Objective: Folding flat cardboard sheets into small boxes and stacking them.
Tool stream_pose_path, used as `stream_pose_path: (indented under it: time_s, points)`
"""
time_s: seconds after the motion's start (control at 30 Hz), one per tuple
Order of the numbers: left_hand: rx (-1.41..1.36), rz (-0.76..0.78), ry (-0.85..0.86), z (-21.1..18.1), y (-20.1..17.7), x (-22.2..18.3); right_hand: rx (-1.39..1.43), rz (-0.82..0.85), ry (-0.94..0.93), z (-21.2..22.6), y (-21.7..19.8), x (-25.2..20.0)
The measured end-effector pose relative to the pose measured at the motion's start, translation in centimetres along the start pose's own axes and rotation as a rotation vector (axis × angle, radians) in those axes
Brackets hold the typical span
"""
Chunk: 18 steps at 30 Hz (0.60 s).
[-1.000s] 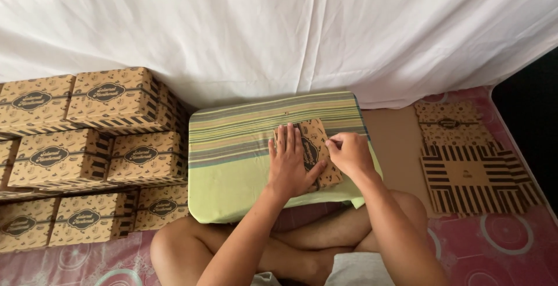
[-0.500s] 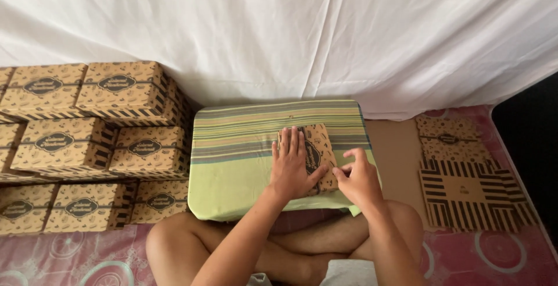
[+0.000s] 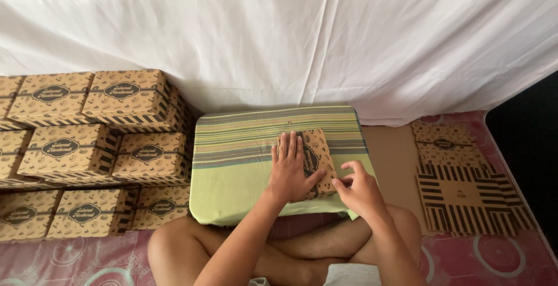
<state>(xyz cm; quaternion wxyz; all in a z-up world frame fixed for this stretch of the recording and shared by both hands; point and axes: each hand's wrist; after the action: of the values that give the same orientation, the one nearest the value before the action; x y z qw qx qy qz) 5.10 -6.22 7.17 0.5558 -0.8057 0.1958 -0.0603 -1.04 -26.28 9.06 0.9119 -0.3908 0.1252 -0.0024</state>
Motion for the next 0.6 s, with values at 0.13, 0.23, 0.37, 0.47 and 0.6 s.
stream_pose_path:
  time_s: [0.13, 0.23, 0.37, 0.47, 0.6]
  points:
    - [0.028, 0.050, 0.019, 0.3, -0.3, 0.3, -0.011, -0.044, -0.108, 0.2, 1.1, 3.8]
    - [0.070, 0.041, 0.024, 0.5, 0.2, 0.5, -0.090, -0.113, -0.087, 1.1, 1.0, 6.3]
    - [0.074, 0.031, 0.030, 0.5, 0.3, 0.6, -0.128, -0.035, -0.084, 1.1, 0.5, 9.1]
    - [0.073, 0.029, 0.046, 0.5, 0.6, 0.6, -0.141, -0.009, -0.056, 1.2, 0.4, 10.6]
    - [0.079, 0.031, 0.054, 0.8, 0.9, 1.0, -0.131, -0.030, -0.028, 2.2, 0.3, 12.1]
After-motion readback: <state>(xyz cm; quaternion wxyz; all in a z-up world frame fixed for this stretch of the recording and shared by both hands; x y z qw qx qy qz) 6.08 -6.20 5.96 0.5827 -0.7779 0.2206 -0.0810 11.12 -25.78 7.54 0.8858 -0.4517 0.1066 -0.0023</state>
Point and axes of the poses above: each hand's wrist, its own x-axis towards the middle knuckle, its own y-axis out of the palm, z = x × y, and after that the axes turned 5 degrees about z, right-handed
